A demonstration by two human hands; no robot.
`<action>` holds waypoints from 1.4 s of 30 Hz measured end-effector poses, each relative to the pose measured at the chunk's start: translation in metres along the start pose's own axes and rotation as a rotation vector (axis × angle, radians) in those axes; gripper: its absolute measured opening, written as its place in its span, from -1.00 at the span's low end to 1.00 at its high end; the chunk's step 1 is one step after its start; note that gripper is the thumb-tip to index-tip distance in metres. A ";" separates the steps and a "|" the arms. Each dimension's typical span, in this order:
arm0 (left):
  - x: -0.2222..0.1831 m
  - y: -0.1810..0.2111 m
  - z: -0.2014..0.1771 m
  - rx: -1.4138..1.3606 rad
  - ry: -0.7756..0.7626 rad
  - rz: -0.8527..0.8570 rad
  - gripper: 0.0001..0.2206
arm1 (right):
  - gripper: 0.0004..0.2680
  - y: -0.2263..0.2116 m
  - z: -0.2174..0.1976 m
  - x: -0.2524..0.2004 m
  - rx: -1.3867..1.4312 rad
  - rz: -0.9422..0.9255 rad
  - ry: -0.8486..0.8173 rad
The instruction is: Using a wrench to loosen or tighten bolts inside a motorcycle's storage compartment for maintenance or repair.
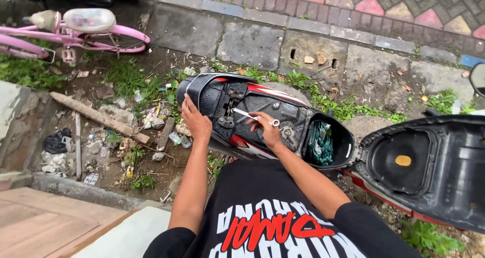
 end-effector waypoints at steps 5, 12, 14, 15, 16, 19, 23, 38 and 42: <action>-0.006 -0.002 -0.006 0.011 -0.030 -0.036 -0.04 | -0.77 0.037 -0.015 -0.014 0.188 0.214 -0.046; 0.000 0.009 -0.017 -0.003 -0.024 -0.056 -0.06 | -0.77 0.084 -0.040 -0.007 0.402 0.548 0.014; -0.004 -0.003 -0.006 0.017 -0.025 -0.058 -0.05 | -0.75 0.102 -0.049 0.001 0.399 0.578 0.050; -0.005 -0.008 0.000 0.033 -0.026 -0.056 -0.03 | -0.72 0.112 -0.055 0.006 0.398 0.603 0.087; -0.005 -0.009 0.002 0.033 -0.024 -0.057 -0.03 | -0.72 0.111 -0.054 0.005 0.397 0.603 0.085; -0.006 -0.011 0.004 0.051 -0.011 -0.051 -0.02 | -0.70 0.116 -0.056 0.003 0.386 0.644 0.142; -0.007 -0.012 0.005 0.045 0.006 -0.048 -0.02 | -0.68 0.134 -0.060 0.007 0.387 0.687 0.162; -0.007 -0.015 0.007 0.041 0.036 -0.023 -0.01 | -0.67 0.184 -0.058 0.030 0.367 0.719 0.169; -0.007 -0.018 0.011 0.039 0.021 -0.027 0.00 | -0.68 0.185 -0.054 0.033 0.355 0.699 0.124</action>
Point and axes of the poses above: each hand's wrist, its own x-axis towards the middle knuckle, its own z-axis out of the palm, y = z × x, the point moved 6 cm from there along x, towards the middle knuckle, and after that the axes turned 15 degrees about y, right-handed, at the moved point
